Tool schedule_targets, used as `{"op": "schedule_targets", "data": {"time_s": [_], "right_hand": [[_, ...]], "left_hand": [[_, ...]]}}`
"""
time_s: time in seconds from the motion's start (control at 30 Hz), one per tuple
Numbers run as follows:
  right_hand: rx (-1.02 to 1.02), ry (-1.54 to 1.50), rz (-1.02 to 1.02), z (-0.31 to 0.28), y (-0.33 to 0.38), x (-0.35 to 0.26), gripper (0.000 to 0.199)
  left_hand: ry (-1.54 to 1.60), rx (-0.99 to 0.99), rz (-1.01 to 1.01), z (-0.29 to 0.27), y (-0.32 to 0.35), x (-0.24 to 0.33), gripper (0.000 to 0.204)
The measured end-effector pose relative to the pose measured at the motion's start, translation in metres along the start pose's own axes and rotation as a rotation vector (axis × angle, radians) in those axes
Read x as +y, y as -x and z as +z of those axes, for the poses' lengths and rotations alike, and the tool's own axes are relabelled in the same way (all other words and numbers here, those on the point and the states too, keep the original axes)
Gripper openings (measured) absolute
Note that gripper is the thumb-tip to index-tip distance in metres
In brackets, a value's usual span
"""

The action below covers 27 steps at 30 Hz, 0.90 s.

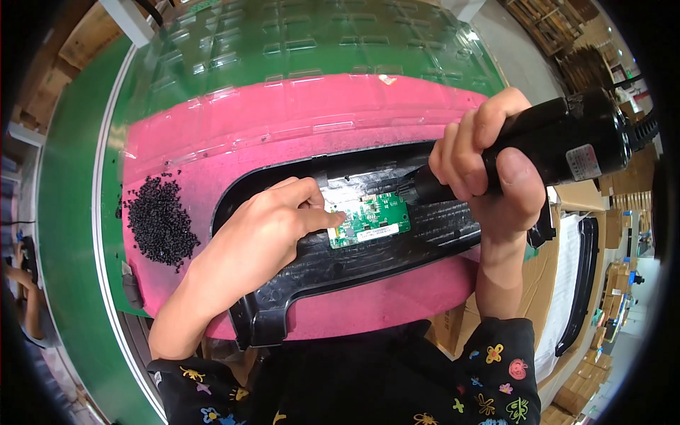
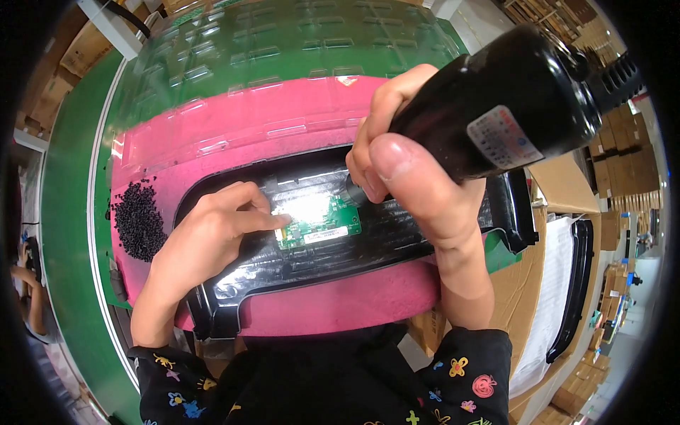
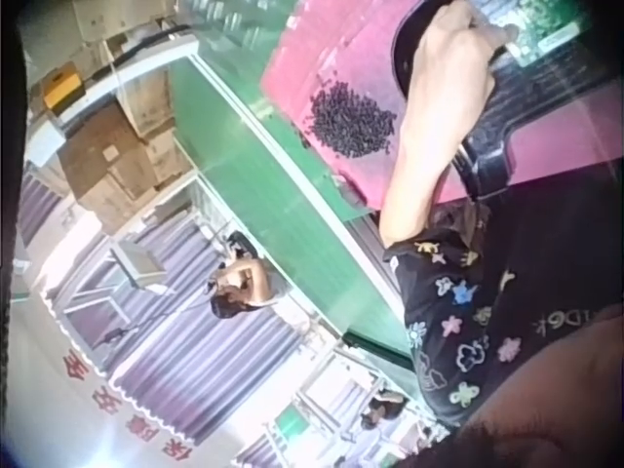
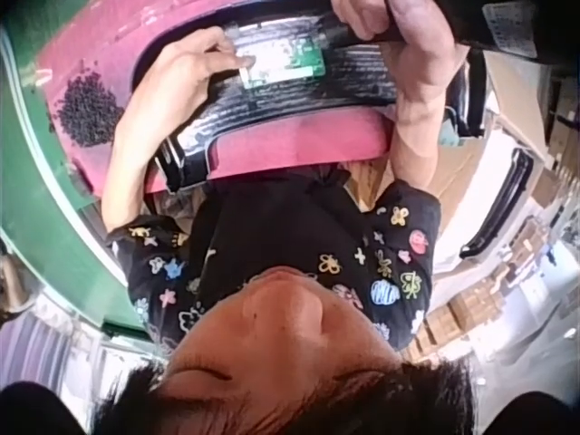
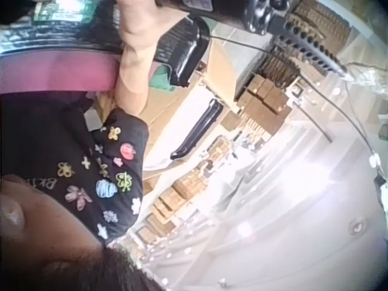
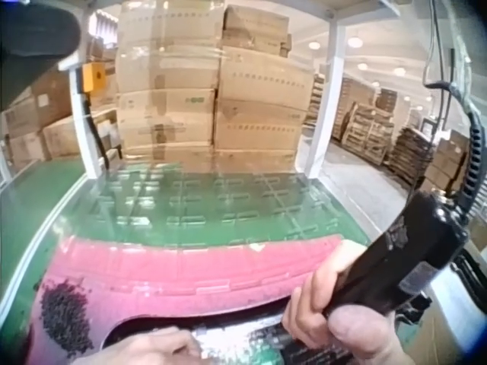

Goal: Assembling electronic circuit boards into plastic housings using an electric screwdriver in a factory environment.

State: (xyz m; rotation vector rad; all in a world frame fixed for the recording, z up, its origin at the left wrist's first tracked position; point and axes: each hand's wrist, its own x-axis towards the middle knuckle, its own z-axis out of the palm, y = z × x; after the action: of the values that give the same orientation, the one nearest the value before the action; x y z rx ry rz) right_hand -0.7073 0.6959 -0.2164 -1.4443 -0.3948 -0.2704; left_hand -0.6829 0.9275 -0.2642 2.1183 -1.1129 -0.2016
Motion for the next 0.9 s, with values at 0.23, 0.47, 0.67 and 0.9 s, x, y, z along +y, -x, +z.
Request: {"op": "schedule_targets", "data": {"time_s": [0.23,0.47,0.67,0.9], "right_hand": [[0.133,0.027,0.043,0.011,0.003,-0.001,0.031],[0.002,-0.435,-0.155,0.005,0.013,-0.011,0.025],[0.042,-0.511,-0.163,0.017,0.023,-0.015,0.023],[0.055,-0.495,-0.212,0.024,0.026,-0.012,0.026]], "left_hand": [[0.039,0.001,0.012,0.001,0.000,-0.003,0.039],[0.202,0.077,0.002,-0.001,-0.005,-0.002,0.025],[0.502,0.116,-0.071,-0.001,-0.008,0.006,0.019],[0.420,0.117,0.031,0.002,-0.009,0.001,0.016]]}}
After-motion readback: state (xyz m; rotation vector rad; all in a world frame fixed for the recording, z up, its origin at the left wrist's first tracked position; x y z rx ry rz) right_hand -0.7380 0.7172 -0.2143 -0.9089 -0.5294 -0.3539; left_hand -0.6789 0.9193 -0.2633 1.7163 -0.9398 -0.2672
